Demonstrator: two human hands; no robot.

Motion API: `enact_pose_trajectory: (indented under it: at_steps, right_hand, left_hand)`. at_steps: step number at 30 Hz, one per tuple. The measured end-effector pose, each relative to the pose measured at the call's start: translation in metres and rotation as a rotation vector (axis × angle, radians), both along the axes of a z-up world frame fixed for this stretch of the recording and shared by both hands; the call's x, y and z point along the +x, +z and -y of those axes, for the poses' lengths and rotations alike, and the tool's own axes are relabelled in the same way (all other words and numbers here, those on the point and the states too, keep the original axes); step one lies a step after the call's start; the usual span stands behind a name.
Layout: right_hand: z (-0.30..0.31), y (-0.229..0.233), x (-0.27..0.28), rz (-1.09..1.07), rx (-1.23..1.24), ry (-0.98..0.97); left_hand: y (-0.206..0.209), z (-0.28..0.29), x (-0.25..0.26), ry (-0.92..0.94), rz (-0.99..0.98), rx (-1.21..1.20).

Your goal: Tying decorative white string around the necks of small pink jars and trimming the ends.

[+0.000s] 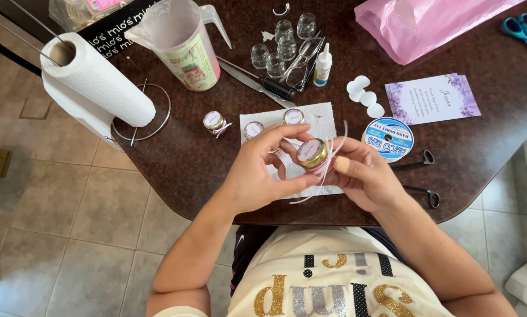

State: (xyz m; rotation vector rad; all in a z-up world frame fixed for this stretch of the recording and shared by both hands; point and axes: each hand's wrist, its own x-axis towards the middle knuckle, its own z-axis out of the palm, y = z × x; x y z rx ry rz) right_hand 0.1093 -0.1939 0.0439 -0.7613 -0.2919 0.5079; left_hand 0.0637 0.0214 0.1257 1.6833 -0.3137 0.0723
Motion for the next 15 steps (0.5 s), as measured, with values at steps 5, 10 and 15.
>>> enact_pose_trajectory:
  at_steps: [5,10,15]
  right_hand:
    - [0.005,-0.01,0.004,0.003,0.003,-0.001]
    - [0.01,-0.027,0.007,-0.014,0.083,-0.006]
    - [0.008,-0.025,0.005,0.035,0.175,0.033]
  left_hand:
    - [0.008,0.006,0.005,0.002,0.087,0.112]
    - [0.01,0.013,-0.004,0.176,0.496,0.313]
    - [0.01,0.013,-0.011,0.234,1.058,0.58]
